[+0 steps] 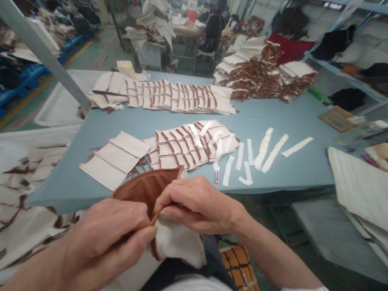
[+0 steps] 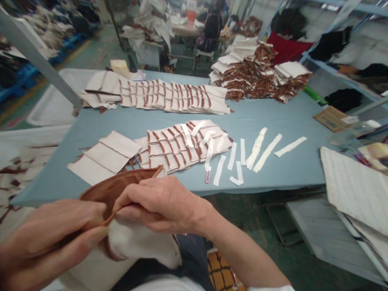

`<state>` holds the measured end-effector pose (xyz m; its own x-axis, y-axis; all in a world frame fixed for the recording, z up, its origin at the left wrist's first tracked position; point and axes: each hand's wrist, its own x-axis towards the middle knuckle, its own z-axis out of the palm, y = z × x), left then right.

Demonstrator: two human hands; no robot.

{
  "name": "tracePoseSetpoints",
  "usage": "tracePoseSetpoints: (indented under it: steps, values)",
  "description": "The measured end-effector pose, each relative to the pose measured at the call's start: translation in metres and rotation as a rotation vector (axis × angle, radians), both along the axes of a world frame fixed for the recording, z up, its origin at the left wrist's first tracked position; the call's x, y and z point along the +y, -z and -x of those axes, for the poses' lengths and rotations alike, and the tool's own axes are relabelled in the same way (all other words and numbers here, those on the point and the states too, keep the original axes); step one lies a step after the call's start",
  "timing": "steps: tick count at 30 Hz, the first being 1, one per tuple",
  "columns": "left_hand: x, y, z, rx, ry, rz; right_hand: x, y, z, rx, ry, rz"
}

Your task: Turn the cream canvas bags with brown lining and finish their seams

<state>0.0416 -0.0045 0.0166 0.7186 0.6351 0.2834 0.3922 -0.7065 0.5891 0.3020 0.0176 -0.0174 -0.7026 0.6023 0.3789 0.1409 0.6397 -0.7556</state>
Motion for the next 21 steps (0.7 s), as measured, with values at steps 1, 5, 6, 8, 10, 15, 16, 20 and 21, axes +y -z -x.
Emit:
tracePoseSetpoints:
  steps: [1,5,6,8,10,15,16,20,21]
  values:
    - [-0.005,-0.001,-0.001,-0.043,-0.006,0.079,0.003,0.0,0.001,0.041,-0.058,0.079]
    - [-0.017,-0.001,-0.015,-0.271,0.044,0.276,0.01,0.001,0.003,0.226,-0.242,0.385]
    - [-0.016,0.0,-0.019,-0.325,0.076,0.318,0.012,0.002,0.003,0.264,-0.25,0.443]
    - [-0.013,0.005,-0.024,-0.39,0.102,0.364,0.015,0.004,0.002,0.299,-0.235,0.519]
    - [-0.008,0.01,-0.024,-0.375,0.077,0.32,0.018,0.006,-0.001,0.286,-0.195,0.533]
    - [0.003,0.012,-0.006,-0.184,-0.019,0.146,0.015,-0.005,-0.012,0.186,-0.061,0.296]
    - [0.006,0.011,-0.003,-0.151,-0.027,0.128,0.013,-0.01,-0.014,0.153,-0.033,0.218]
    - [0.019,0.003,-0.003,-0.03,-0.041,-0.009,0.008,-0.025,-0.014,0.03,0.028,-0.003]
    - [0.021,-0.001,-0.005,-0.005,-0.052,-0.054,0.008,-0.027,-0.013,0.013,0.036,-0.026]
